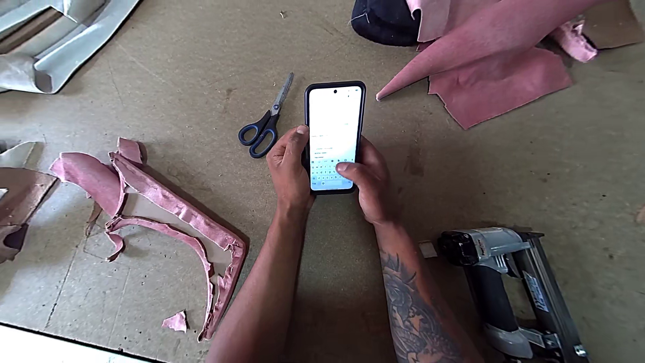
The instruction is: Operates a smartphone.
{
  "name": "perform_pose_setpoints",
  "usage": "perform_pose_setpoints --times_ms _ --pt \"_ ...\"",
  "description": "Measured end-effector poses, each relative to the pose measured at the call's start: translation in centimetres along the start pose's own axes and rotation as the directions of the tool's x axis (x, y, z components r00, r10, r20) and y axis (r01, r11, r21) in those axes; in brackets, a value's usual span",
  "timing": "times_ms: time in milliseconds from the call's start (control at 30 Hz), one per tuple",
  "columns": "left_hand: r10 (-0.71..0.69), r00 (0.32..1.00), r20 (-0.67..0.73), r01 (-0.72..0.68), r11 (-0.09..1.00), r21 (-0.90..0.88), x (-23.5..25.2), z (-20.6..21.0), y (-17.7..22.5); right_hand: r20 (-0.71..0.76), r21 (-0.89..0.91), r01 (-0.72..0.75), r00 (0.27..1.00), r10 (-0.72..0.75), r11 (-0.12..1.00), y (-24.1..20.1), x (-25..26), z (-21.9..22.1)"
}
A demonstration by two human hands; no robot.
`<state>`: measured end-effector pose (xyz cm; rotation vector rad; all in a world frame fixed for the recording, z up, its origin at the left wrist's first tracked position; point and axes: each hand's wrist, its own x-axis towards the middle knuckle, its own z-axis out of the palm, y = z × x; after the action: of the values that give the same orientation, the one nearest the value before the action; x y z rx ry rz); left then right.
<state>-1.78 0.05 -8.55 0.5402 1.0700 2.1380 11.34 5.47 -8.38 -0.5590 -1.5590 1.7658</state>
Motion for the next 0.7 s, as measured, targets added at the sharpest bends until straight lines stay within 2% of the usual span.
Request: perform_pose_setpoints --times_ms 100,200,400,533,700 --pt "0.0 0.998 -0.069 -0.002 0.999 -0.042 0.1 0.0 0.4 0.146 0.12 -0.095 0.986 0.077 0.988 0.3 -0.3 0.2" --pt "-0.002 0.996 -0.086 -0.002 0.999 -0.049 0.3 -0.3 0.7 0.203 0.171 -0.127 0.975 0.091 0.977 0.5 -0.3 0.5" --pt "-0.006 0.997 -0.074 0.002 0.998 -0.06 0.2 -0.5 0.5 0.055 0.125 -0.109 0.993 0.103 0.986 0.5 -0.2 1.9" --pt "-0.004 0.998 -0.067 0.0 0.998 -0.063 0.2 -0.5 0.7 0.082 0.192 -0.08 0.995 0.065 0.978 0.9 -0.3 1.5" --pt "-0.019 0.998 -0.057 0.015 0.998 -0.066 0.2 -0.5 0.5 0.053 0.219 -0.113 0.993 0.103 0.969 0.8 -0.3 1.4"
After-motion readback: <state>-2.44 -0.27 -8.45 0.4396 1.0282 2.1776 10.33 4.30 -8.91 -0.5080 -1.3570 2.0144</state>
